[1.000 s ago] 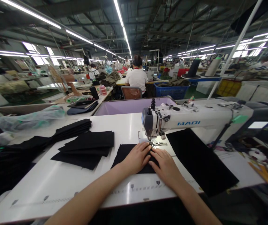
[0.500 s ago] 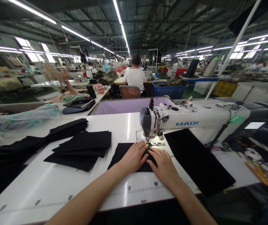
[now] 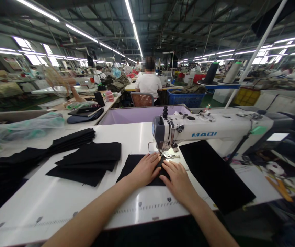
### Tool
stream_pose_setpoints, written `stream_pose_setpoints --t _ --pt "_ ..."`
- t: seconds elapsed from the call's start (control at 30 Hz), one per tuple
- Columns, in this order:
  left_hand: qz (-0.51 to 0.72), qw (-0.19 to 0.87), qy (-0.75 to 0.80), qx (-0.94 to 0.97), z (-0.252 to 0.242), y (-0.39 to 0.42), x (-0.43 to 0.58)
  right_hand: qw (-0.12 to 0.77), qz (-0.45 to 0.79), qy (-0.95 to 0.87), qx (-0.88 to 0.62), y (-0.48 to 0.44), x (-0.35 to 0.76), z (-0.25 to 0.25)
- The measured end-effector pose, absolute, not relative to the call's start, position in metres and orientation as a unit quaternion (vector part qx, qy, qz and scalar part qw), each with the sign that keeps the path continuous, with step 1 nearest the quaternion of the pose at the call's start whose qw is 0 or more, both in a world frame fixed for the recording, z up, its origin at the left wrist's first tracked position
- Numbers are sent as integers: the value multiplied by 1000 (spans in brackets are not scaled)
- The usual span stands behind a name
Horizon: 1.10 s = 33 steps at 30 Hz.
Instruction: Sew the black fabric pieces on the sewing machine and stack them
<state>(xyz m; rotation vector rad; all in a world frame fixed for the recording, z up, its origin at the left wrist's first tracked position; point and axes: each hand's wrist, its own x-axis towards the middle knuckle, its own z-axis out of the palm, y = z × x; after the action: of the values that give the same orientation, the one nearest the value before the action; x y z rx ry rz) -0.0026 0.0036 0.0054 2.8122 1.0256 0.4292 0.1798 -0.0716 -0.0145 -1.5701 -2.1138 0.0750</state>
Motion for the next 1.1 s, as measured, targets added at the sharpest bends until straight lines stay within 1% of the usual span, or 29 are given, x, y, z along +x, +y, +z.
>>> stream_pose_setpoints --t 0.1,0.2,0.27,0.37,0.7,0.87,1.1 --pt "117 45 334 934 12 -16 -6 240 36 -794 -558 -89 191 -13" --pt "94 54 278 954 18 -49 -10 231 35 -823 -518 -111 205 -15" --pt "93 55 248 963 21 -68 -12 229 28 -836 -497 -121 211 -16" --pt "102 41 247 963 21 -77 -14 229 17 -845 -484 -122 215 -16" --pt "112 33 266 957 23 -36 -14 236 51 -842 -483 -78 209 1" --pt "124 37 266 955 25 -15 -12 254 42 -842 -475 -57 207 4" --pt "138 43 252 957 26 15 -9 231 28 -823 -518 -40 200 8"
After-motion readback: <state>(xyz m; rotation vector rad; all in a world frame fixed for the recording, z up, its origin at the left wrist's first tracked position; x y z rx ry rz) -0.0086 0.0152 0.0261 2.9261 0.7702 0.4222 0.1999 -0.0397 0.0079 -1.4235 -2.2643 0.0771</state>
